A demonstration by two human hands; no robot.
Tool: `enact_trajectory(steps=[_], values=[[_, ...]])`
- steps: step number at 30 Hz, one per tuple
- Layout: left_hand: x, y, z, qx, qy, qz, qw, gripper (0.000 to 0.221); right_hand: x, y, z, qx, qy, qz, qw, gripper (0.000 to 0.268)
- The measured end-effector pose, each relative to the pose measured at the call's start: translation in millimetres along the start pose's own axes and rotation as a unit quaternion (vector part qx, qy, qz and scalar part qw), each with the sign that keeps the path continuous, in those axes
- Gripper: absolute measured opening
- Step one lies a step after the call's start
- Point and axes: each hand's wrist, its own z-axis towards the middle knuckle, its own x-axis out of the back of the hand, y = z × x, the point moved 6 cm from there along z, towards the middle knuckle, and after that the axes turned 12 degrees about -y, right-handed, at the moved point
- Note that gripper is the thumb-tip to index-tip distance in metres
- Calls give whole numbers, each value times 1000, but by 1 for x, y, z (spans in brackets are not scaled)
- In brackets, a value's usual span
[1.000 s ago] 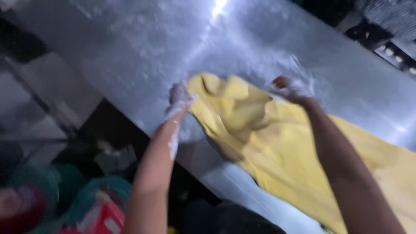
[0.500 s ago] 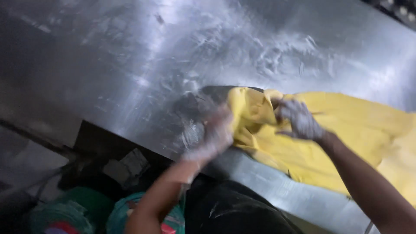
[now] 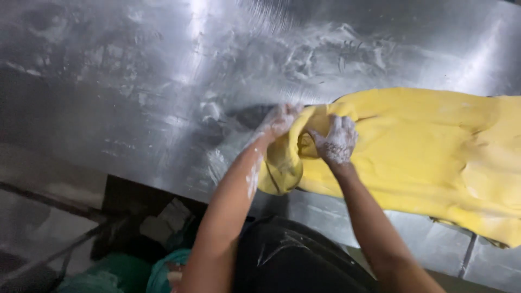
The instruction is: Manually flattening and stretching a large block of dough into an elongated sheet across a stainless steel work table.
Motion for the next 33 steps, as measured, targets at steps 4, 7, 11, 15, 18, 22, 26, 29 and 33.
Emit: enact_trajectory(steps=[4,7,11,15,18,22,26,29,33], values=[[-9,26,-38,-9,-125,-88,988,45,-22,25,-8,-34,-11,55,998,28],[28,62,-96,-197,-40,-23,979,44,-2,33,-27,-15,-123,300,946,31],[38,54,-88,-218,-189,-20,957,35,13,52,-82,55,-268,492,826,25],[15,23,-21,-151,-292,-167,930,69,-24,48,-124,-103,-200,593,773,32],[-7,42,0,-247,-364,-78,895,87,-40,24,-115,-290,-97,540,784,40],[35,66,-35,-55,-392,151,906,74,-40,-5,-132,-465,-49,377,800,46],[40,24,-60,-218,-287,174,916,60,-11,-25,-113,-394,-56,252,882,49],[41,-28,-59,-186,-331,28,925,51,33,-64,-37,-300,-114,141,937,45],[190,-38,-89,-264,-180,-422,848,55,76,-169,107,-51,-225,134,964,28]])
